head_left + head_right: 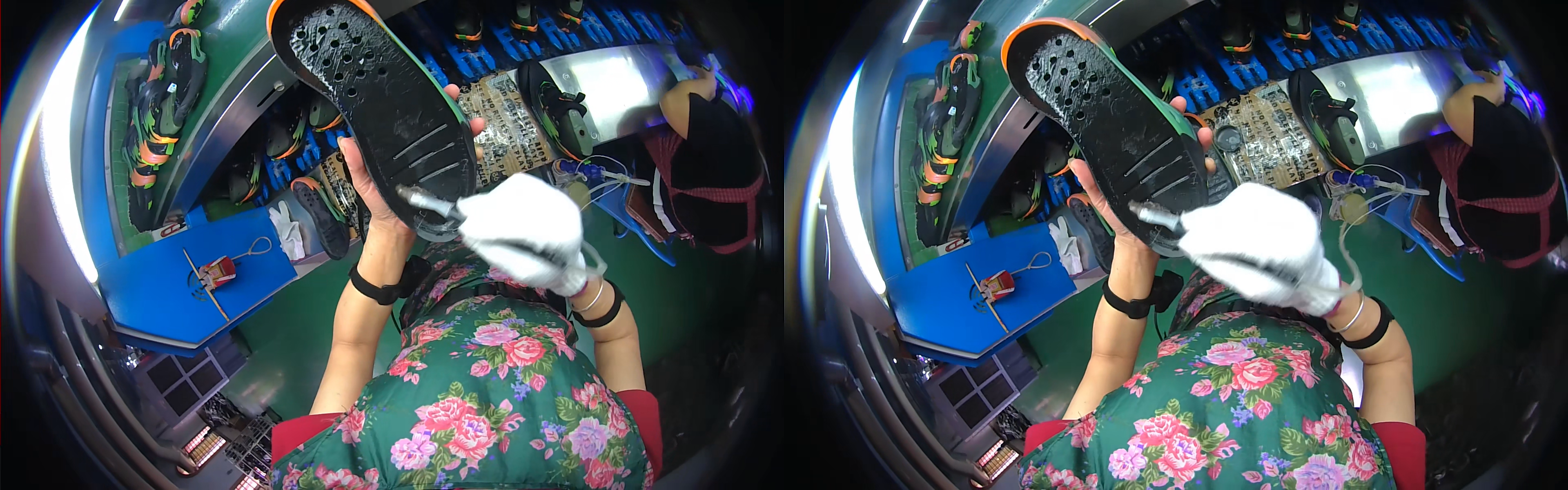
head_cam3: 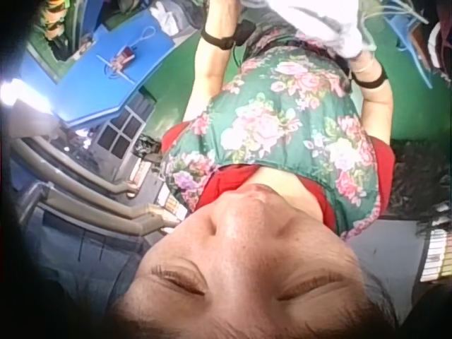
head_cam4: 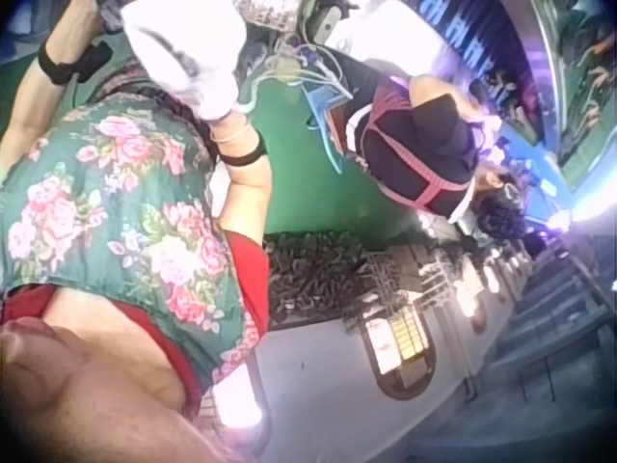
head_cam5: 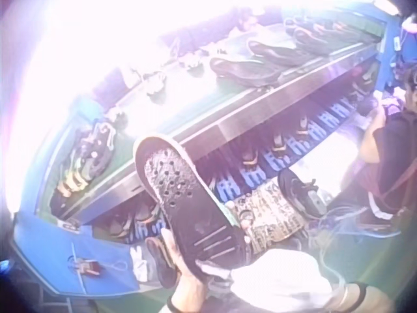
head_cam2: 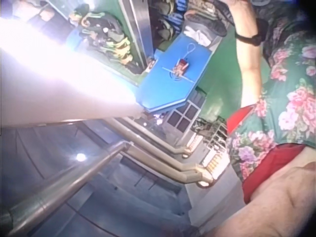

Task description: Applying adhesive or glue to shoe soles using a brush at a manufacturing workstation.

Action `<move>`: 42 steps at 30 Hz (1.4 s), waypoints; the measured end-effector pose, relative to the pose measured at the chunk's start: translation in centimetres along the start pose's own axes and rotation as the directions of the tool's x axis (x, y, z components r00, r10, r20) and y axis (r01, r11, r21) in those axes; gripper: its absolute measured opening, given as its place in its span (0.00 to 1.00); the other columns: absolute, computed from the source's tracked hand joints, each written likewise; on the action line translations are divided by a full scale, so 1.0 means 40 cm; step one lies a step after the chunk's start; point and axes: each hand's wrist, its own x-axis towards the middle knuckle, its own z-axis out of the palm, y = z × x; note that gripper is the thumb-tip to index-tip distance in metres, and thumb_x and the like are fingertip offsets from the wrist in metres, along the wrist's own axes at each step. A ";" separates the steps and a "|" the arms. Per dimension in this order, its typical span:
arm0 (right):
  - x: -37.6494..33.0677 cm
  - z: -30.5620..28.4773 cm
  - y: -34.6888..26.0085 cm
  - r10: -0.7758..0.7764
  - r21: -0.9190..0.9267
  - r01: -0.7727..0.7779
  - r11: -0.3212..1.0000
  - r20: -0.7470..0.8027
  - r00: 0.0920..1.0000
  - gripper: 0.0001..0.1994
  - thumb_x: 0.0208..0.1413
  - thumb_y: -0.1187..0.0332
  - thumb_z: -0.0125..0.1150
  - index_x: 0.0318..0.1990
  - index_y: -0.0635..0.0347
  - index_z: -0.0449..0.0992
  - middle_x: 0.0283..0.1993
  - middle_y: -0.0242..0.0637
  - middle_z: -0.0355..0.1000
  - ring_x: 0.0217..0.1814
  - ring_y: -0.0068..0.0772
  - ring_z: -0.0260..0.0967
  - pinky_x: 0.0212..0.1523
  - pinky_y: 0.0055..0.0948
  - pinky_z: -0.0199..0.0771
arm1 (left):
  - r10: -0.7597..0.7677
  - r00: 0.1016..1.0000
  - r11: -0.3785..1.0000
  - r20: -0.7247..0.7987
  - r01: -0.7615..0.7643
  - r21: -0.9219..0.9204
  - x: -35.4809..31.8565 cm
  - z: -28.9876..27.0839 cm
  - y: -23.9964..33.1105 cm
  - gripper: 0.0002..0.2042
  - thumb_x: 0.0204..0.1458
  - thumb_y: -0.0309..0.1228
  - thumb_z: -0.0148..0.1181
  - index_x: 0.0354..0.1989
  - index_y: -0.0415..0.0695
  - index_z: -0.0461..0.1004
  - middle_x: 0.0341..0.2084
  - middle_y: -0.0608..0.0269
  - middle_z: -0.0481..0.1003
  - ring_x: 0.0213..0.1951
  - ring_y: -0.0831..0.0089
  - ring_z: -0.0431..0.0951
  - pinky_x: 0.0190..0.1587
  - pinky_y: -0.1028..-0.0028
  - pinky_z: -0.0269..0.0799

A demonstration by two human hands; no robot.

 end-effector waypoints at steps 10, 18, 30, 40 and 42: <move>0.031 -0.011 0.013 -0.007 0.041 0.006 0.999 0.031 0.999 0.10 0.49 0.76 0.75 0.41 0.57 0.86 0.39 0.38 0.84 0.38 0.37 0.81 0.42 0.34 0.81 | -0.126 0.992 0.978 0.016 0.121 0.168 -0.006 0.008 0.048 0.54 0.55 0.72 0.50 0.78 0.41 0.46 0.73 0.35 0.54 0.64 0.30 0.67 0.58 0.45 0.78; 0.011 0.002 0.006 -0.045 0.369 -0.048 0.928 0.240 0.970 0.13 0.42 0.74 0.78 0.38 0.52 0.88 0.40 0.36 0.85 0.37 0.38 0.81 0.38 0.34 0.80 | -0.204 0.970 0.977 -0.134 0.210 0.033 -0.021 -0.003 0.078 0.54 0.54 0.72 0.51 0.79 0.43 0.45 0.73 0.34 0.51 0.63 0.32 0.69 0.63 0.42 0.72; 0.004 -0.005 0.008 -0.041 0.384 -0.204 0.901 0.543 0.839 0.13 0.51 0.70 0.73 0.46 0.52 0.86 0.46 0.36 0.83 0.40 0.35 0.81 0.38 0.35 0.80 | -0.237 0.900 0.947 -0.367 0.298 0.117 -0.051 -0.041 0.142 0.24 0.63 0.40 0.58 0.61 0.34 0.72 0.52 0.43 0.80 0.50 0.55 0.84 0.56 0.59 0.82; 0.045 0.024 0.014 0.010 0.212 -0.056 0.976 0.212 0.977 0.12 0.44 0.76 0.77 0.39 0.54 0.87 0.42 0.39 0.84 0.42 0.39 0.82 0.43 0.34 0.80 | -0.248 0.897 0.908 -0.367 0.347 0.235 -0.052 -0.040 0.146 0.36 0.63 0.53 0.52 0.70 0.37 0.62 0.62 0.40 0.70 0.57 0.47 0.78 0.63 0.52 0.73; 0.028 0.046 0.013 0.122 0.330 -0.222 0.918 0.297 0.947 0.10 0.44 0.76 0.77 0.36 0.57 0.86 0.40 0.42 0.84 0.41 0.40 0.82 0.43 0.35 0.81 | -0.237 0.909 0.877 -0.342 0.351 0.328 -0.049 -0.037 0.139 0.44 0.62 0.63 0.47 0.77 0.41 0.52 0.70 0.37 0.62 0.64 0.39 0.71 0.69 0.45 0.66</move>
